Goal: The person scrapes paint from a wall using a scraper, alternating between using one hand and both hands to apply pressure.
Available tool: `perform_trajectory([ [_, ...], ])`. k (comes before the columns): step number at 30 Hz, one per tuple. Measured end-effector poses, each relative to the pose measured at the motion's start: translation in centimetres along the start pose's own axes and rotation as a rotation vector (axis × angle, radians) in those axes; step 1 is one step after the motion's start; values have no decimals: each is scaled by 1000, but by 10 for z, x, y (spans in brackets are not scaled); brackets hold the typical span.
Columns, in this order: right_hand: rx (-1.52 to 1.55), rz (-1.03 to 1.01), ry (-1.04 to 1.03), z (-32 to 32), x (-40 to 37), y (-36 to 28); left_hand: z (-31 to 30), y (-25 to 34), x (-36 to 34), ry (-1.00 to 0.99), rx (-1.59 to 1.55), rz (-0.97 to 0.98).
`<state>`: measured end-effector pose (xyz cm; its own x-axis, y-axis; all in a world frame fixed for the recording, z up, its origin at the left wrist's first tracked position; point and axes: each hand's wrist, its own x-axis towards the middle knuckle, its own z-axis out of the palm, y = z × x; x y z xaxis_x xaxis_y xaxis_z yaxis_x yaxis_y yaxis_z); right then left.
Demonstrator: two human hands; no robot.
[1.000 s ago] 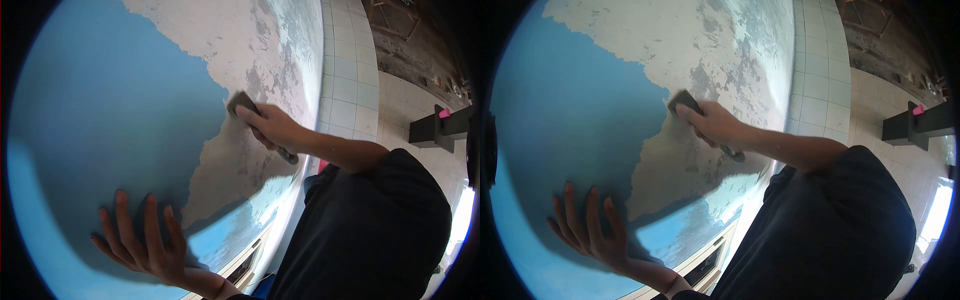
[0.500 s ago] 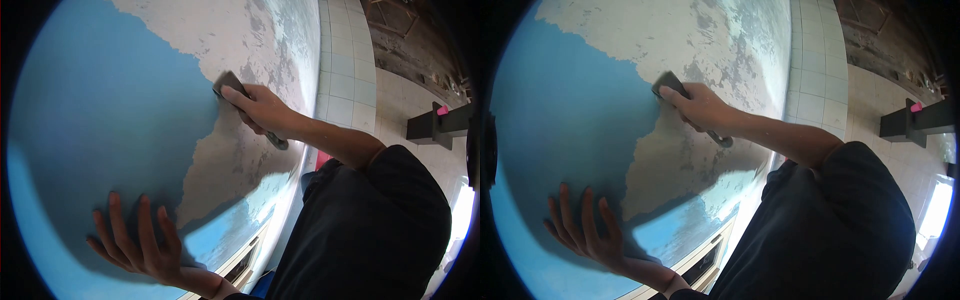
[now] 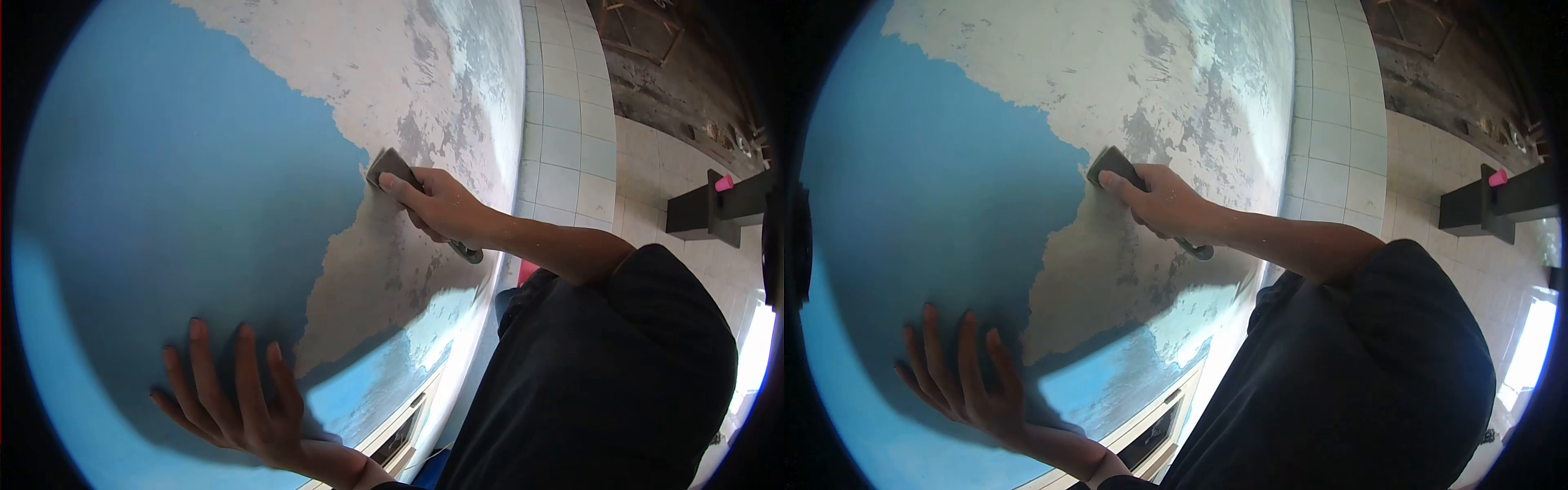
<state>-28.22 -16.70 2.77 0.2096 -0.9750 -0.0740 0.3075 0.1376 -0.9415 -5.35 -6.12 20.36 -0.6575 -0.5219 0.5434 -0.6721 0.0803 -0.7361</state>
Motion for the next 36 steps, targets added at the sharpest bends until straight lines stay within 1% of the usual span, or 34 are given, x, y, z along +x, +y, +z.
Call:
perform_trajectory([
  [2, -53, -54, 50, -1, 6, -8, 0, 1, -2, -6, -2, -7],
  [5, 33, -65, 71, 1, 13, -18, -2, 1, 0, -20, -4, 2],
  [6, 8, -37, 91, 3, 10, -14, -2, 1, 0, -19, -4, 5],
  [9, 30, 41, 4, -1, 0, 2, -2, 0, 0, -14, 0, 6],
  [10, 7, 40, 38, -2, 3, 2, -2, 0, 0, -16, -1, 12],
  [13, -24, 37, 27, -5, 5, -2, -2, 1, 0, -14, -2, 11],
  [16, 39, 21, 70, 3, 0, 7, -3, 2, 1, -13, -2, 10],
  [19, 2, 56, -3, -3, 1, 7, -4, 3, 1, -17, -9, -2],
  [22, 28, -32, 65, -5, 13, -3, -2, 3, 1, -13, -5, 0],
  [25, 4, -6, 92, 0, 9, 1, -3, 2, 0, -16, -21, -5],
  [26, 12, 31, 63, 0, 5, 5, -2, 1, 0, -12, -20, -12],
  [29, -14, 27, 59, -4, 7, 4, -1, 2, -2, -16, -19, -29],
  [30, 7, -43, 72, -5, 10, -1, -1, 2, -1, -17, -17, -24],
  [33, 49, -39, 75, -1, 8, -5, -1, 2, -1, -12, -19, -9],
  [34, 15, 16, 119, 2, 7, 3, 0, 2, -1, -7, -16, -14],
  [36, 20, 53, 55, -3, 3, 6, -1, 2, 1, -7, -17, -19],
])
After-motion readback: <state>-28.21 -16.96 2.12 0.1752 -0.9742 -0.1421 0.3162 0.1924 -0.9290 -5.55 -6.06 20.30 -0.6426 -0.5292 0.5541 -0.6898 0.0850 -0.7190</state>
